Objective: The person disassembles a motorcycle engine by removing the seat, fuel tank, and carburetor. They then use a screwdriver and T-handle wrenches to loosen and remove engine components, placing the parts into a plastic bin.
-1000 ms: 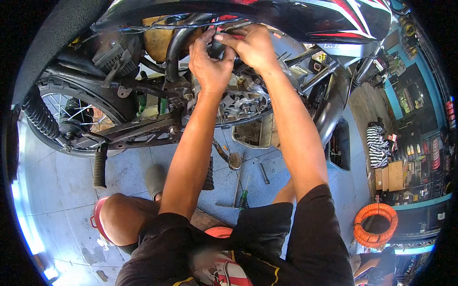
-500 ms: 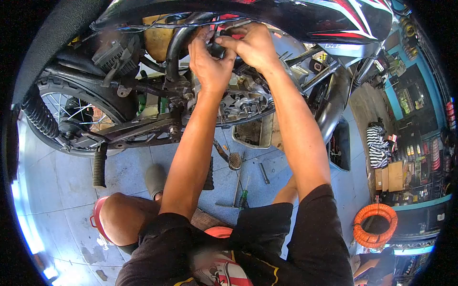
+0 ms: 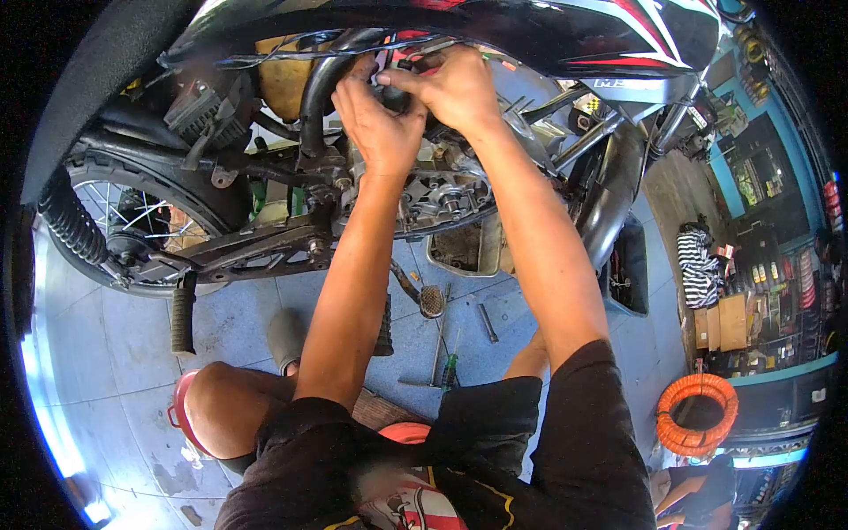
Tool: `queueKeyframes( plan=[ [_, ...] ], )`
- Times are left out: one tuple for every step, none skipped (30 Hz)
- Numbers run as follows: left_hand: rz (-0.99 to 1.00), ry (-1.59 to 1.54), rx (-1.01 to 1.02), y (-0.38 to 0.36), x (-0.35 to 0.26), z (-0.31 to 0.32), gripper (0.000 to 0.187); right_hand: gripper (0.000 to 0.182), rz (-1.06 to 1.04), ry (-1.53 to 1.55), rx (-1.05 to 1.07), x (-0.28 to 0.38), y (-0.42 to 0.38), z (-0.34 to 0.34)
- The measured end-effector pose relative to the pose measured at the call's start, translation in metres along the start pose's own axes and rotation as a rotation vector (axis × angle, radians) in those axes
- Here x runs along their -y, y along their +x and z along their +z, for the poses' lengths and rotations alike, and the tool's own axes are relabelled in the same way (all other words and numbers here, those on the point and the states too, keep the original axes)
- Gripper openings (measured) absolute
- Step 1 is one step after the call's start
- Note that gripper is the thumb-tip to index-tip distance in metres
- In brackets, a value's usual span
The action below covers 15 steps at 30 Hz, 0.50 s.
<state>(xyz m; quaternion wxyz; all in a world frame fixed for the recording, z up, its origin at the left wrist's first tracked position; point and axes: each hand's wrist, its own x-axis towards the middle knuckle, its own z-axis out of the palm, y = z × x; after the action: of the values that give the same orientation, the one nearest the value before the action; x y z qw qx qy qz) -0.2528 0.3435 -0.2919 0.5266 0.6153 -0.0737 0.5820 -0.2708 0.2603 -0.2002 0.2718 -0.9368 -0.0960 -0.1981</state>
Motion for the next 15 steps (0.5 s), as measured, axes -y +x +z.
queueKeyframes(
  plan=[
    [-0.016,-0.027,0.029,0.000,0.001,0.000,0.060,0.047,-0.093,0.037,-0.046,-0.012,0.004,0.006],
    [-0.013,-0.032,0.032,-0.002,0.002,-0.001,0.060,0.047,-0.091,0.037,-0.052,-0.023,0.007,0.011],
    [-0.079,-0.057,0.062,-0.002,0.000,-0.003,0.061,0.048,-0.121,0.178,0.014,-0.022,0.009,0.012],
    [-0.144,-0.090,0.097,-0.002,-0.003,-0.005,0.063,0.048,-0.149,0.315,0.072,-0.022,0.009,0.009],
    [-0.115,-0.044,0.118,-0.003,0.000,-0.005,0.065,0.051,-0.225,0.168,0.015,-0.024,0.009,0.007],
    [-0.099,-0.029,0.137,-0.003,-0.001,-0.008,0.067,0.041,-0.249,0.059,0.022,-0.026,0.010,0.007],
    [-0.050,0.052,0.108,-0.007,0.006,-0.002,0.067,0.049,-0.104,0.038,0.067,-0.020,0.008,0.003],
    [-0.056,0.036,0.145,-0.005,0.002,-0.006,0.066,0.060,-0.182,-0.086,-0.034,-0.022,0.010,0.005],
    [-0.008,-0.017,0.126,-0.004,0.003,-0.003,0.064,0.067,-0.150,-0.155,-0.083,-0.031,0.015,0.012],
    [0.051,-0.017,0.138,-0.004,0.003,-0.003,0.061,0.069,-0.013,-0.240,0.043,-0.022,0.016,0.007],
    [0.046,-0.023,0.127,-0.004,0.002,-0.001,0.059,0.071,-0.061,-0.185,-0.018,-0.022,0.012,0.007],
    [-0.010,-0.014,0.137,-0.001,-0.003,-0.001,0.057,0.062,-0.127,-0.024,-0.046,-0.016,0.005,0.001],
    [-0.066,-0.070,0.135,-0.002,-0.005,0.002,0.057,0.050,-0.161,0.086,-0.040,-0.020,0.007,0.004],
    [-0.125,-0.117,0.133,-0.003,-0.007,0.002,0.057,0.043,-0.253,0.193,-0.120,-0.031,0.012,0.016],
    [-0.122,-0.129,0.142,-0.003,-0.008,0.000,0.056,0.045,-0.219,0.233,-0.090,-0.029,0.011,0.016]
  ],
)
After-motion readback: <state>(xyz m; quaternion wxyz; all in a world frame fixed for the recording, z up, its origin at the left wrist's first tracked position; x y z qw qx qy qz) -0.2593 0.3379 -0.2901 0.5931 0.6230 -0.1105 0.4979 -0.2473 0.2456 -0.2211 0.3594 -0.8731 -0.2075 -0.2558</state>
